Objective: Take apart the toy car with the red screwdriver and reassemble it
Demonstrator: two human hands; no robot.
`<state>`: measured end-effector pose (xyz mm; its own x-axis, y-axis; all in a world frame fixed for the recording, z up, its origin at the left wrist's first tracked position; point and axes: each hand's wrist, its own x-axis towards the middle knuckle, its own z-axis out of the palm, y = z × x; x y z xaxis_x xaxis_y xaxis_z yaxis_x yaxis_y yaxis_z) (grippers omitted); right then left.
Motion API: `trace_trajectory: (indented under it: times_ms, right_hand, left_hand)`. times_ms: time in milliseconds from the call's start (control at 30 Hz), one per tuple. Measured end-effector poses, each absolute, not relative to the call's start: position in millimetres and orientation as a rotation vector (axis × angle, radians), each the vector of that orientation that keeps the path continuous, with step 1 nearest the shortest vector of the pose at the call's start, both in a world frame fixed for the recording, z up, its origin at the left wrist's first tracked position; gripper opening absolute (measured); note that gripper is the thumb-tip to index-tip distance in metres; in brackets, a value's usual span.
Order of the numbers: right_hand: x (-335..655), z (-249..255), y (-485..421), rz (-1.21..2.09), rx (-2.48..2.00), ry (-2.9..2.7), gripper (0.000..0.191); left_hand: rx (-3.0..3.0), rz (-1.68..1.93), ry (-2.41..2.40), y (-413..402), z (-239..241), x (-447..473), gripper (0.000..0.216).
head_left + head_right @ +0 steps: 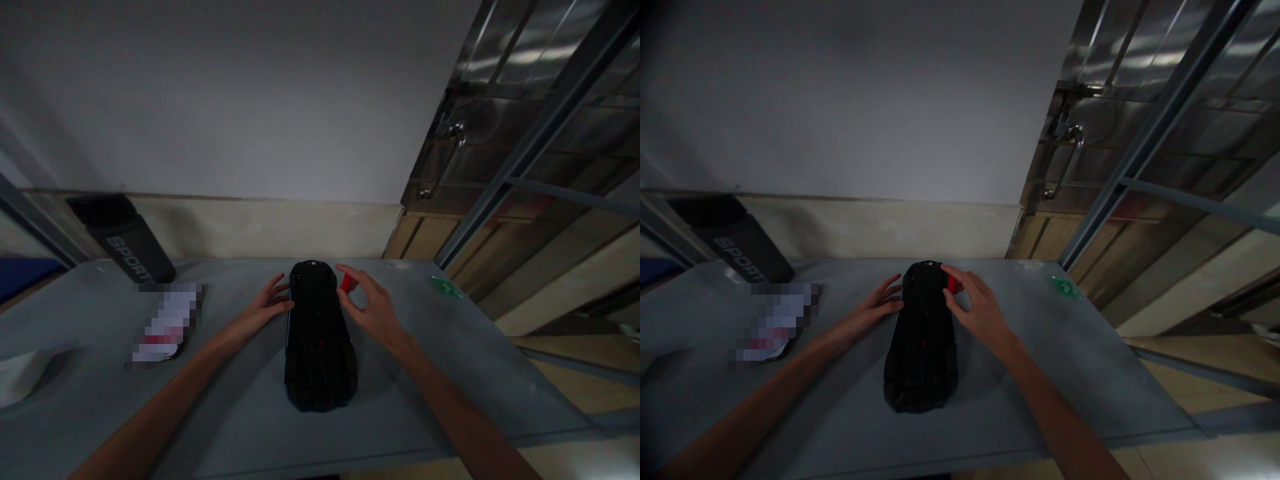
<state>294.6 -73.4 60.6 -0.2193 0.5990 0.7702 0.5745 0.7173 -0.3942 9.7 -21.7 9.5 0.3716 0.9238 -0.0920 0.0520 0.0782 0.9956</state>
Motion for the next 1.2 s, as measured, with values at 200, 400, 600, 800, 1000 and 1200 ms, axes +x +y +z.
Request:
trace_trajectory:
  times_ms: [200, 400, 600, 800, 1000, 1200]
  right_hand:
    - [294.1, 60.0, -73.4, 0.057, -0.912, -1.885, 0.048]
    - [293.3, 57.2, -74.4, 0.071, -0.888, -1.857, 0.051]
    - [296.1, 58.3, -73.6, -0.03, -0.881, -1.894, 0.039]
    - [299.4, 54.2, -70.4, -0.124, -0.913, -1.91, 0.04]
    - [297.6, 54.4, -71.3, -0.076, -0.858, -1.934, 0.05]
    - [298.2, 57.1, -72.8, -0.067, -0.844, -1.948, 0.048]
  left_hand:
    - [1.299, 0.847, 1.003, -23.8, 11.8, 9.8, 0.103]
    - [1.307, 0.853, 0.989, -22.7, 8.8, 8.6, 0.099]
    - [1.301, 0.841, 0.994, -21.4, 8.2, 7.4, 0.105]
    - [1.286, 0.858, 0.952, -19.4, 4.5, 7.3, 0.102]
    - [1.289, 0.863, 0.95, -16.7, 2.3, 7.6, 0.105]
    - [1.288, 0.855, 0.971, -19.2, 6.2, 7.6, 0.106]
